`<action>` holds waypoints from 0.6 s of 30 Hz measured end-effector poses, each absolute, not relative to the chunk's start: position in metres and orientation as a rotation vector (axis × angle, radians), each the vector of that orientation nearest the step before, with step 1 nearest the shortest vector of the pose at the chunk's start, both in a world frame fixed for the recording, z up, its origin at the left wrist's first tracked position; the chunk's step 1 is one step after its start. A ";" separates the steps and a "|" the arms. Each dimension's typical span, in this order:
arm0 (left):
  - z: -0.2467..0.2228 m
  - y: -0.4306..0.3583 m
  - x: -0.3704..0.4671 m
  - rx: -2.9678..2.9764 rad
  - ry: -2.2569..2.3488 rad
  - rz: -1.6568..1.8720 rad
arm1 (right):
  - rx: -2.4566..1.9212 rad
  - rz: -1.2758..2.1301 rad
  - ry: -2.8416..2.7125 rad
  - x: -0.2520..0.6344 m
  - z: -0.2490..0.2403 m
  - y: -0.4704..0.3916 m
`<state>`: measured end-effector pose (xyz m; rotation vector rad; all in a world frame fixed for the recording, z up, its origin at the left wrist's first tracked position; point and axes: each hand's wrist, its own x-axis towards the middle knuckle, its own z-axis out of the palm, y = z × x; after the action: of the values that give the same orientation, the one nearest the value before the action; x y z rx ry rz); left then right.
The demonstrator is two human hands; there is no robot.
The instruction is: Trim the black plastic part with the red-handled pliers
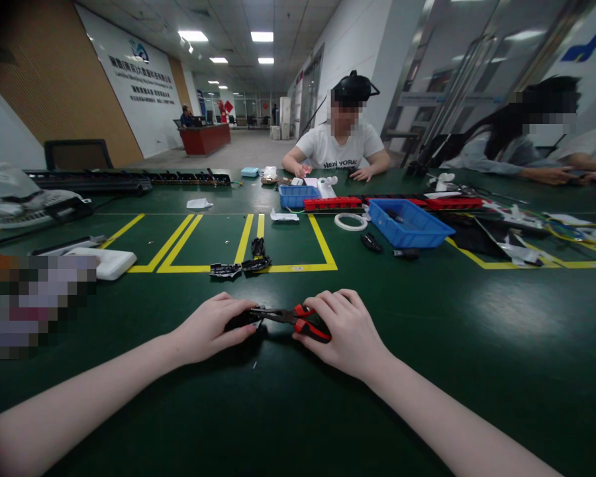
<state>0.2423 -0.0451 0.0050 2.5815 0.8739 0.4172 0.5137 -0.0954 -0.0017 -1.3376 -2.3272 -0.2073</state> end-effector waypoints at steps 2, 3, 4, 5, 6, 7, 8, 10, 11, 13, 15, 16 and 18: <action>0.006 -0.047 0.243 2.592 0.891 0.422 | -1.338 -0.216 -2.322 0.513 -0.001 -0.096; 0.007 -0.047 0.243 2.592 0.908 0.427 | -1.335 -0.219 -2.321 0.513 -0.001 -0.096; 0.006 -0.047 0.243 2.593 0.926 0.434 | -1.334 -0.214 -2.323 0.513 -0.001 -0.096; 0.006 -0.047 0.243 2.595 0.944 0.442 | -1.333 -0.204 -2.327 0.513 0.000 -0.096; 0.005 -0.047 0.243 2.601 0.959 0.451 | -1.335 -0.190 -2.332 0.512 0.000 -0.097; 0.003 -0.046 0.243 2.612 0.967 0.460 | -1.338 -0.176 -2.337 0.512 0.000 -0.097; 0.001 -0.046 0.243 2.626 0.969 0.466 | -1.345 -0.164 -2.341 0.512 0.000 -0.097; -0.002 -0.044 0.244 2.651 0.972 0.476 | -1.363 -0.152 -2.343 0.512 -0.001 -0.098; -0.004 -0.043 0.244 2.659 0.977 0.485 | -1.372 -0.145 -2.341 0.513 -0.002 -0.098; -0.006 -0.042 0.244 2.667 0.987 0.505 | -1.388 -0.123 -2.337 0.513 -0.003 -0.098; -0.007 -0.041 0.244 2.669 0.990 0.512 | -1.391 -0.102 -2.331 0.513 -0.004 -0.098; -0.007 -0.041 0.244 2.665 0.992 0.507 | -1.389 -0.095 -2.326 0.513 -0.004 -0.098; -0.006 -0.041 0.243 2.642 0.997 0.493 | -1.387 -0.088 -2.319 0.513 -0.003 -0.098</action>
<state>0.2430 -0.0407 -0.0058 2.6421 0.9966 0.4929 0.5126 -0.0980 -0.0035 -1.3869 -2.3185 -0.0879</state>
